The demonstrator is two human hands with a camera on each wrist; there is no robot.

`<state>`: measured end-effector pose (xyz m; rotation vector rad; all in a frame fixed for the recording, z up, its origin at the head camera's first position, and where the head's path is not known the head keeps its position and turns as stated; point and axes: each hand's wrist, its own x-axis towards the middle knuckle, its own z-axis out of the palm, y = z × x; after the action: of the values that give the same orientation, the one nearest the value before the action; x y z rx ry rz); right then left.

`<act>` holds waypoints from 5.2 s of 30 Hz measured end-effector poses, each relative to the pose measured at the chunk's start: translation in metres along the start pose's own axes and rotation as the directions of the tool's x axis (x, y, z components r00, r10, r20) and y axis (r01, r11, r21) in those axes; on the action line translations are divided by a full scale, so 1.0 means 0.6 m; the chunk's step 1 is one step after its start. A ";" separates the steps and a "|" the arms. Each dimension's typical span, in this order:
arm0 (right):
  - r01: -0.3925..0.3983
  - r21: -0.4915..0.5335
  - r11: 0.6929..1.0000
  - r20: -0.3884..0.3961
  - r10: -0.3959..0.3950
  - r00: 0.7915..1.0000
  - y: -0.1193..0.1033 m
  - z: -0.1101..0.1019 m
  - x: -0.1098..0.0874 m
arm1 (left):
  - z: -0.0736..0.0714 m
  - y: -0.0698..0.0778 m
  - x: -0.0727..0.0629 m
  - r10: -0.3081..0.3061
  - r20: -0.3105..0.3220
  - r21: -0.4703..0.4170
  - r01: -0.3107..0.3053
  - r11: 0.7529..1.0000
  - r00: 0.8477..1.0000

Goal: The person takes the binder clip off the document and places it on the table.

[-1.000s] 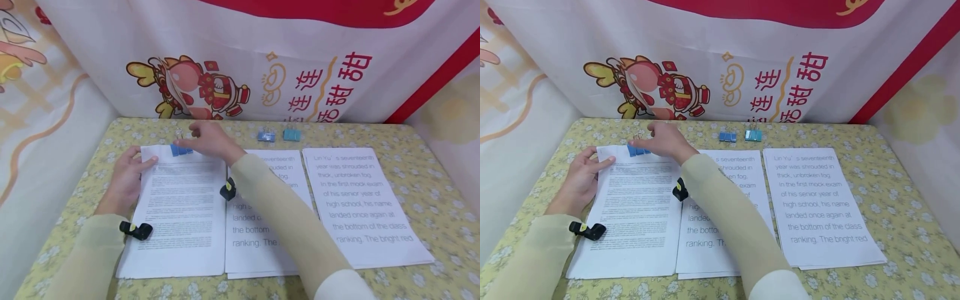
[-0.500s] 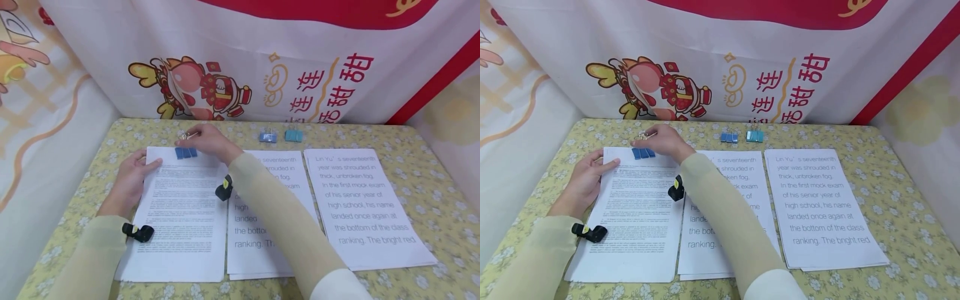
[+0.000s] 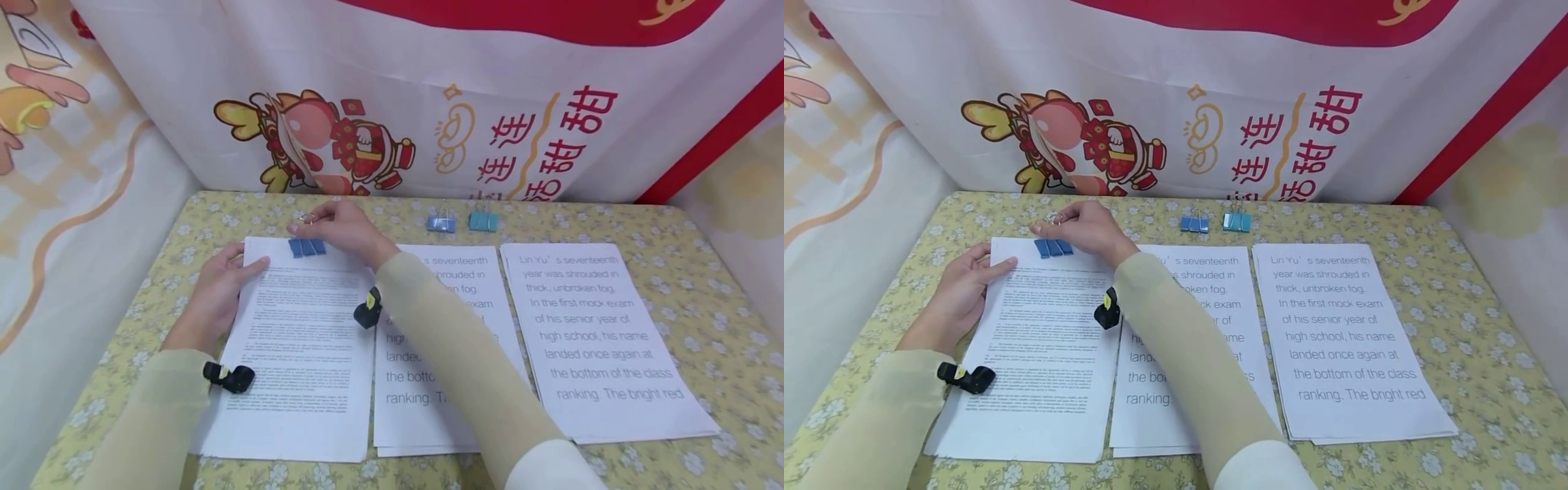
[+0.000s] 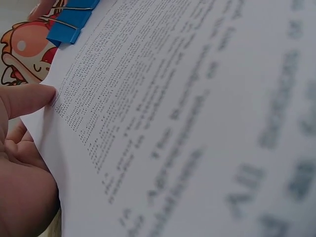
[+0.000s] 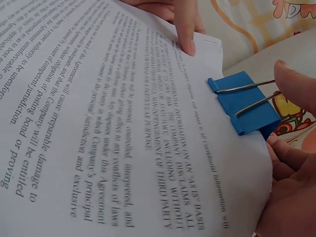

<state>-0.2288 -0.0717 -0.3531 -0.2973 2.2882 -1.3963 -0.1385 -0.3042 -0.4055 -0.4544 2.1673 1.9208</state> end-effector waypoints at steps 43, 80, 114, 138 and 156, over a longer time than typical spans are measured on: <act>-0.060 0.155 0.986 -0.085 0.074 0.994 0.019 0.035 0.001 | -0.003 -0.007 0.007 0.013 0.006 0.111 -0.013 0.994 1.000; -0.105 0.034 0.994 -0.096 0.108 0.989 0.006 0.018 0.018 | 0.001 -0.004 0.007 0.004 0.024 0.148 -0.008 0.989 1.000; -0.070 0.123 0.990 -0.308 0.105 0.945 0.041 -0.063 0.038 | -0.001 -0.001 -0.002 0.019 -0.006 0.164 -0.018 0.986 1.000; -0.215 0.044 0.976 -0.268 0.219 0.938 0.068 -0.083 0.044 | 0.001 -0.004 -0.001 -0.019 -0.006 0.117 0.020 0.993 1.000; -0.159 0.015 0.987 -0.378 0.153 0.913 0.085 -0.087 0.018 | -0.002 0.003 0.015 -0.023 -0.041 0.173 0.029 0.984 0.999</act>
<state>-0.2607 -0.0113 -0.3802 0.1663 2.5615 -1.4537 -0.1475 -0.3059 -0.4066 -0.4894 2.3167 1.7036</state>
